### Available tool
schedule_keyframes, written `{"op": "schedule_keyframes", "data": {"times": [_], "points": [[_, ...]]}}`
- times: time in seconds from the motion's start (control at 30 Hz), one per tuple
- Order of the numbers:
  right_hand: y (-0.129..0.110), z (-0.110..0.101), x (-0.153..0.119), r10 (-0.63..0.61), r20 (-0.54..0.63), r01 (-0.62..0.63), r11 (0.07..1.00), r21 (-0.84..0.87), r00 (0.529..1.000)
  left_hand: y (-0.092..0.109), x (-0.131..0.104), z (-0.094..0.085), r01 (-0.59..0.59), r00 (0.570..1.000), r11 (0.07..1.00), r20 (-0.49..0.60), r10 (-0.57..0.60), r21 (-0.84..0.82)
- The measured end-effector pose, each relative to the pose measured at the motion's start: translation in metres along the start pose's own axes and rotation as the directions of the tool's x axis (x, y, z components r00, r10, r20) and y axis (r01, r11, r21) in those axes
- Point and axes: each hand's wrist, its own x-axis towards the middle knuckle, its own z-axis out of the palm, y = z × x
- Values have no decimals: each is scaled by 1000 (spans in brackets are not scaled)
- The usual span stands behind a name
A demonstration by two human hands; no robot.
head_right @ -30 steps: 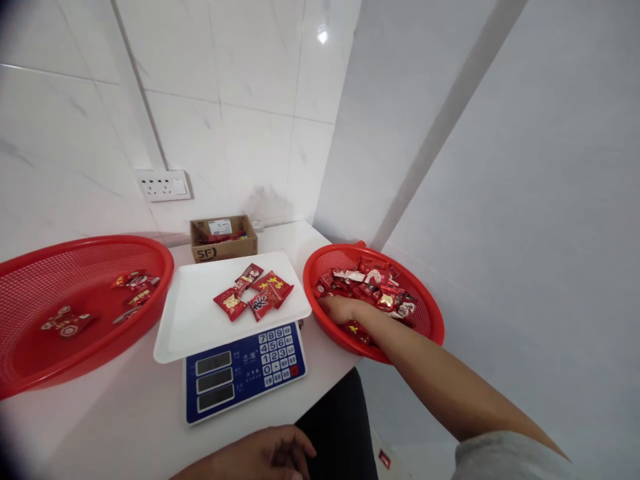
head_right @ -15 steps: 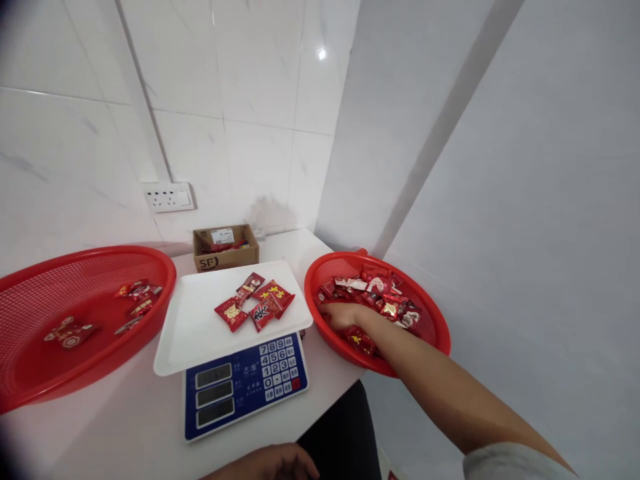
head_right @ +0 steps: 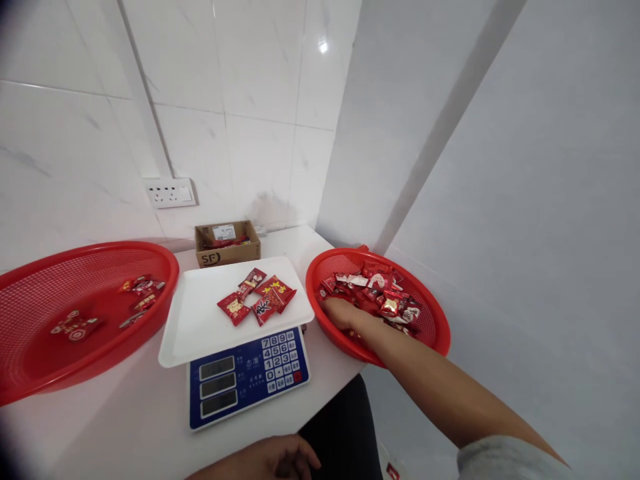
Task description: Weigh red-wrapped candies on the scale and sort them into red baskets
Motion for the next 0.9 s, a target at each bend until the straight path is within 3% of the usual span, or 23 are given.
{"op": "schedule_keyframes", "data": {"times": [0.23,0.43,0.63,0.8,0.9], "points": [[2,-33,8,40,-188,-66,989,-134,981,1,-1,0,17,1000,1000,-12,-17,-5],[-3,-50,9,67,-302,-113,984,-135,951,-3,0,0,7,1000,1000,-9,-7,18],[-58,-64,12,-47,-358,43,999,-19,933,-2,-1,1,6,1000,998,-16,-5,64],[-114,-56,25,-201,-224,219,974,57,954,-2,-4,1,-11,1000,998,-1,11,64],[-134,-46,33,-277,-143,290,954,76,950,-6,-2,1,-12,1000,998,-7,13,60]]}}
